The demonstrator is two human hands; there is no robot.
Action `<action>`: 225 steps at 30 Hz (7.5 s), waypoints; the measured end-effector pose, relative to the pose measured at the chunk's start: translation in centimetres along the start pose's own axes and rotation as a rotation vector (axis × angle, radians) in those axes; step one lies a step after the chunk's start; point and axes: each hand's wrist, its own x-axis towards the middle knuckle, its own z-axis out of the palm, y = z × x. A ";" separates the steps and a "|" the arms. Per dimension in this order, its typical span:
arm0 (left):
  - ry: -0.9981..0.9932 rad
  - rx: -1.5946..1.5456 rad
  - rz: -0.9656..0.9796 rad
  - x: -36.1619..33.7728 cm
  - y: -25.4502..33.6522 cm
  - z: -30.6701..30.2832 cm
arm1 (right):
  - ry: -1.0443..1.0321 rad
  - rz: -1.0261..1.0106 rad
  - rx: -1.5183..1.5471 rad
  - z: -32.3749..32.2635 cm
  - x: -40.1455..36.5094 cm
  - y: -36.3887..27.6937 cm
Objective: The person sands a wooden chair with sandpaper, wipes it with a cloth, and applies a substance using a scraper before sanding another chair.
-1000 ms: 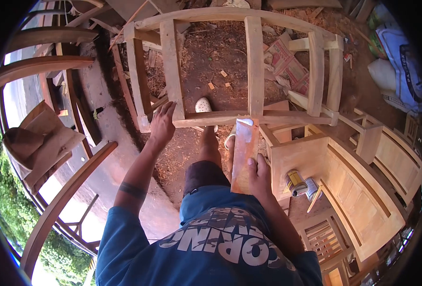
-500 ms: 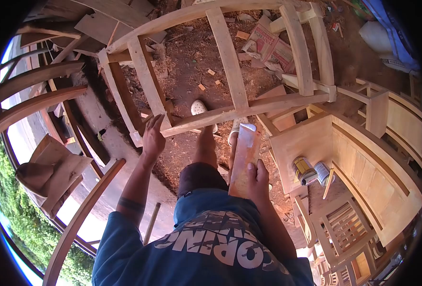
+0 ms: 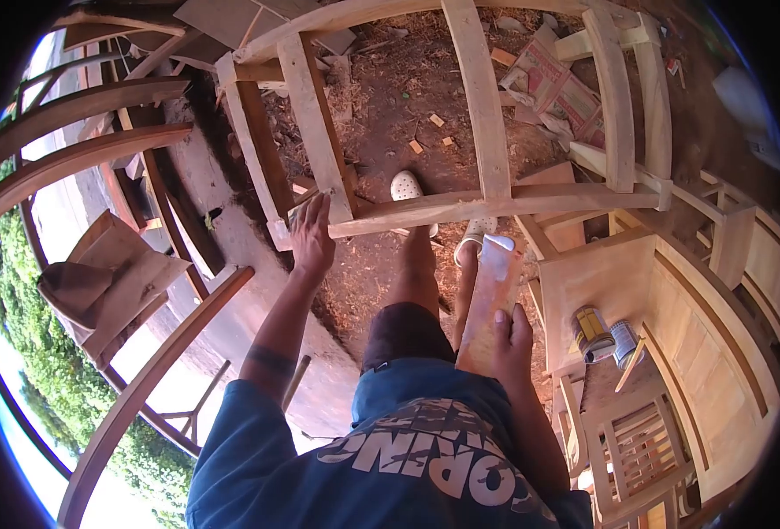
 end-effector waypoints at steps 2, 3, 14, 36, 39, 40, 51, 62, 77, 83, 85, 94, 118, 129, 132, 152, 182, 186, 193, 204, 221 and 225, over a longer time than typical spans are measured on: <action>0.017 0.100 0.035 -0.1 0.2 1.1 | -0.011 -0.002 0.028 0.1 0.3 0.3; 0.014 0.160 0.041 -0.3 0.4 1.6 | 0.020 -0.062 0.007 0.4 0.5 0.4; 0.002 -0.139 -0.058 0.1 0.6 -2.3 | -0.066 -0.050 -0.051 -0.3 0.6 -0.3; -0.121 0.130 0.089 -2.9 0.1 1.2 | -0.071 -0.053 -0.006 0.2 0.2 0.9; -0.124 -0.063 0.027 -2.6 0.0 -1.0 | -0.058 -0.101 0.022 0.5 0.5 0.4; -0.144 -0.123 -0.004 -2.1 0.2 -1.9 | -0.052 -0.110 0.033 0.5 0.4 0.2; -0.191 -0.190 -0.001 -1.2 -1.4 -1.3 | -0.058 -0.098 -0.004 -1.1 0.2 0.7; 0.130 0.066 -0.118 -4.6 -1.2 3.1 | -0.077 -0.138 0.037 -0.4 0.0 0.5; -0.076 -0.774 -0.625 -6.0 -6.0 -2.4 | -0.053 -0.138 0.076 -1.5 -0.8 1.4; -0.288 -0.044 -0.372 -0.2 -3.7 -4.0 | -0.111 -0.142 -0.021 -0.6 -1.3 1.4; -0.479 0.113 -0.353 2.7 -3.4 -3.9 | -0.131 -0.126 -0.014 -0.2 -1.4 1.4; -0.914 0.119 -0.113 8.5 -3.4 -4.0 | -0.144 -0.093 0.043 -0.8 -1.9 2.1; 0.123 0.144 0.076 -5.6 2.1 4.2 | -0.170 -0.118 -0.071 -0.8 -1.6 3.9; -0.147 -0.145 -0.415 -3.7 -5.6 -1.8 | -0.172 -0.105 0.010 -1.3 -1.8 3.7; -0.339 -0.204 -0.405 -0.6 -6.6 -3.3 | -0.162 -0.092 0.026 -1.4 -1.6 4.3; -0.056 0.002 0.081 -1.9 1.1 0.1 | -0.138 -0.051 0.050 -0.9 -1.9 4.9; -0.192 0.005 0.020 -2.2 1.0 0.8 | -0.112 -0.083 0.051 -2.2 -1.2 4.8; -0.489 0.125 -0.031 1.3 0.6 -1.6 | -0.126 -0.083 0.081 -1.8 -1.0 4.0; -0.102 -0.001 -0.007 -0.9 0.3 -1.0 | -0.084 -0.083 0.030 -1.8 -0.7 5.2; -0.001 -0.166 -0.076 -5.4 -1.3 -0.4 | -0.092 -0.159 0.018 -0.9 -1.8 4.3; -0.372 -1.098 -0.467 -8.2 -0.1 -3.4 | -0.012 -0.234 0.152 -2.4 -2.9 3.8; -0.269 -1.865 -0.611 -6.9 1.8 -5.8 | 0.008 -0.222 0.116 -2.9 -2.9 3.7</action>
